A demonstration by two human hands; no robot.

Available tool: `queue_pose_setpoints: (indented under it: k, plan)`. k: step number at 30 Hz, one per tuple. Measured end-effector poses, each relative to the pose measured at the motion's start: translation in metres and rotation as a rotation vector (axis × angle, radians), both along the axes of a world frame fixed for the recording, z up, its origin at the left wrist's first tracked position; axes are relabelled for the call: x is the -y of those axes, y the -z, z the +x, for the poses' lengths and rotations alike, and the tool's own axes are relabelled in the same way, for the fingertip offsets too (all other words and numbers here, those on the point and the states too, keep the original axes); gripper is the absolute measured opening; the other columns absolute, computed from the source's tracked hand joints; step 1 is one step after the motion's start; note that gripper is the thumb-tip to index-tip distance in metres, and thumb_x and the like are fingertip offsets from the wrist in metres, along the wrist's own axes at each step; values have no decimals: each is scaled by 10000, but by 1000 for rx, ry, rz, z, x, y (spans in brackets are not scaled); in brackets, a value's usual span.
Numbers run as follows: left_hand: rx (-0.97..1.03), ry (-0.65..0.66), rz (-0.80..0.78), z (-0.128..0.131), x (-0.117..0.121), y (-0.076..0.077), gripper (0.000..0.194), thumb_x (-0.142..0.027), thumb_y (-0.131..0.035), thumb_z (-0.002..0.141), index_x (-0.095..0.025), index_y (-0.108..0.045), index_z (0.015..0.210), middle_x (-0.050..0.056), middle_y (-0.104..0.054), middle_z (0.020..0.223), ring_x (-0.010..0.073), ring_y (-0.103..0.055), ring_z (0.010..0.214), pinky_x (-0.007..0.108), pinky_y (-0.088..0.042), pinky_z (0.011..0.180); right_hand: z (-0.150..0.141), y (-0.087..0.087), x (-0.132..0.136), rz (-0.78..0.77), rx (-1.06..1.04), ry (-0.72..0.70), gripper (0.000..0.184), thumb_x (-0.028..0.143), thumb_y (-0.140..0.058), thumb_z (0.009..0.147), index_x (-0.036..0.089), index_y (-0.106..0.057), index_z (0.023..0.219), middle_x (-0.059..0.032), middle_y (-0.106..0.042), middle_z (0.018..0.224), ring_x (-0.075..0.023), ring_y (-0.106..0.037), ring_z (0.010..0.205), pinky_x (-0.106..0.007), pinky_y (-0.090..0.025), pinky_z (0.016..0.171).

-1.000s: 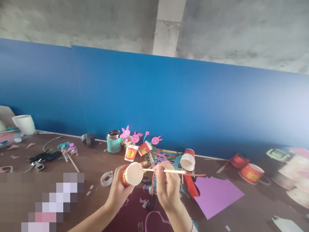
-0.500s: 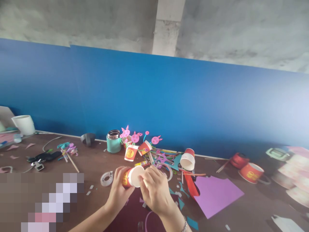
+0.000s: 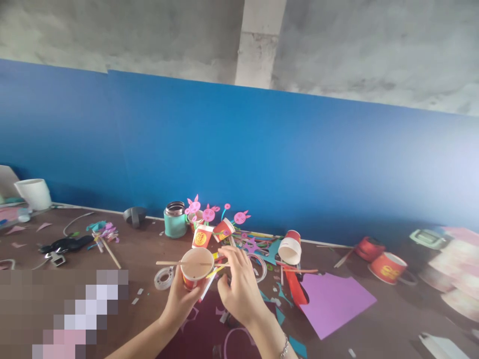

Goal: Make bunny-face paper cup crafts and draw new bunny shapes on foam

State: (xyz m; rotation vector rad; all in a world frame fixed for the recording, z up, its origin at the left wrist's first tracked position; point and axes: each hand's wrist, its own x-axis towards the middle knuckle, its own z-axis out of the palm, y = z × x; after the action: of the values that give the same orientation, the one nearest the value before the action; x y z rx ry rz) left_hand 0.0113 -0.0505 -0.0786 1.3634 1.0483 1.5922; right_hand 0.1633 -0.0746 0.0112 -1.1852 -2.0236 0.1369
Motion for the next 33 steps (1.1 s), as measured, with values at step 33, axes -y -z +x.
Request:
queue_pose_setpoints:
  k: [33]
  plan:
    - [491, 485, -377, -9, 2, -11, 411, -531, -660, 704, -136, -574, 782, 0, -579, 569, 55, -397, 405, 199, -303, 420, 42, -29, -9, -495, -529, 53, 318, 414, -637, 730, 151, -659, 908, 87, -356, 467, -66, -294, 416, -210, -244, 412]
